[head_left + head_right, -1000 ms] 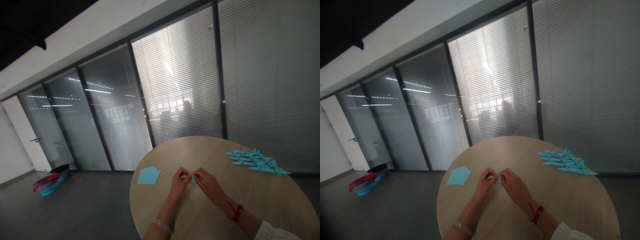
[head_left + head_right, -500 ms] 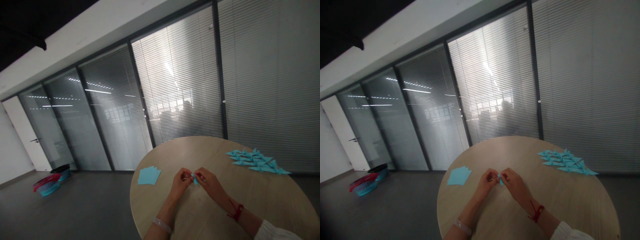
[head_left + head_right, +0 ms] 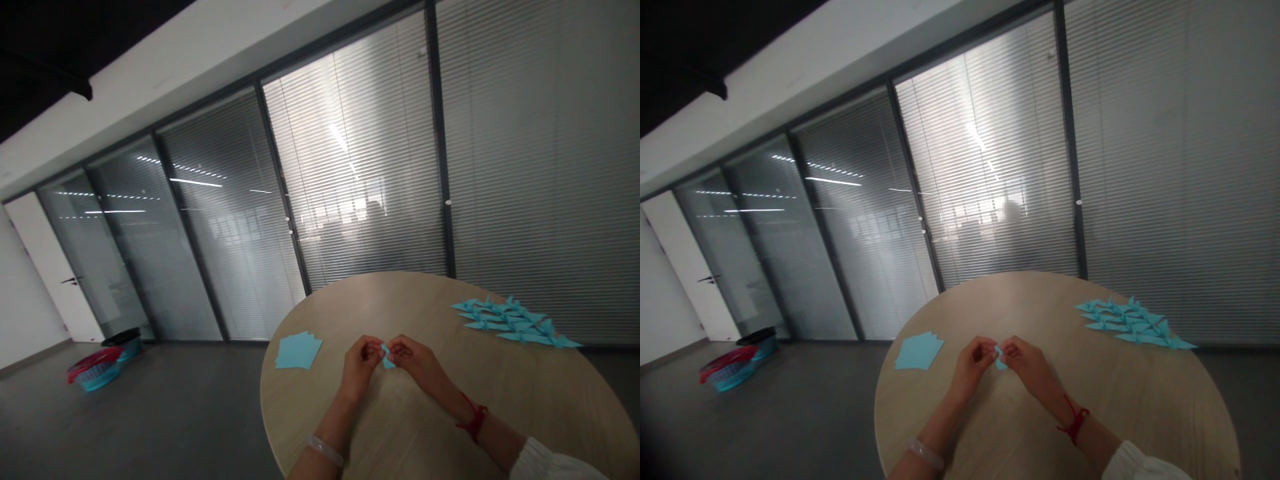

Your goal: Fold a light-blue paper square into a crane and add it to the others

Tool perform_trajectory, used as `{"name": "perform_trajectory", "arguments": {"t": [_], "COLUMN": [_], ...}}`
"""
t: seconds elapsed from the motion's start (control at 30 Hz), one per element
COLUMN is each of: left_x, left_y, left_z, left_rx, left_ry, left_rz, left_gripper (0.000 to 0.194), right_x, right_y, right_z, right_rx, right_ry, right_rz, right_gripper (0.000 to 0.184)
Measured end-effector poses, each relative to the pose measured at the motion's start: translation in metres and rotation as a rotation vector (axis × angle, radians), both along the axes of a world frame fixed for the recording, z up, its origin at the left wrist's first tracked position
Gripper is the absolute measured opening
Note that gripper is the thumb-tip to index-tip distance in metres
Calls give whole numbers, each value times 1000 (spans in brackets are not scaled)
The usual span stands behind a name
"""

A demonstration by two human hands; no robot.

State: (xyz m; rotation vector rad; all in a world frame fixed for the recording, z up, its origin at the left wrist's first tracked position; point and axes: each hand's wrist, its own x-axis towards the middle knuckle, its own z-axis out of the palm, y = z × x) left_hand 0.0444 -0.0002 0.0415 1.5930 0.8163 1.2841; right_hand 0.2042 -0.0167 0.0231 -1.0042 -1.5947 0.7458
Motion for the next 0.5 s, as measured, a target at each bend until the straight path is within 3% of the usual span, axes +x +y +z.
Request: {"name": "perform_trajectory", "arguments": {"t": [0.13, 0.5], "left_x": [1, -4], "left_y": [1, 4], "left_z": [-1, -4], "left_rx": [-16, 9], "left_ry": [54, 83], "left_rz": [-3, 39], "left_gripper": [33, 31], "right_x": [1, -6], "right_y": [3, 3], "right_z": [-3, -10], "right_rx": [-31, -175], "right_ry": [103, 100], "right_rz": [32, 90], "right_gripper": [19, 25]}}
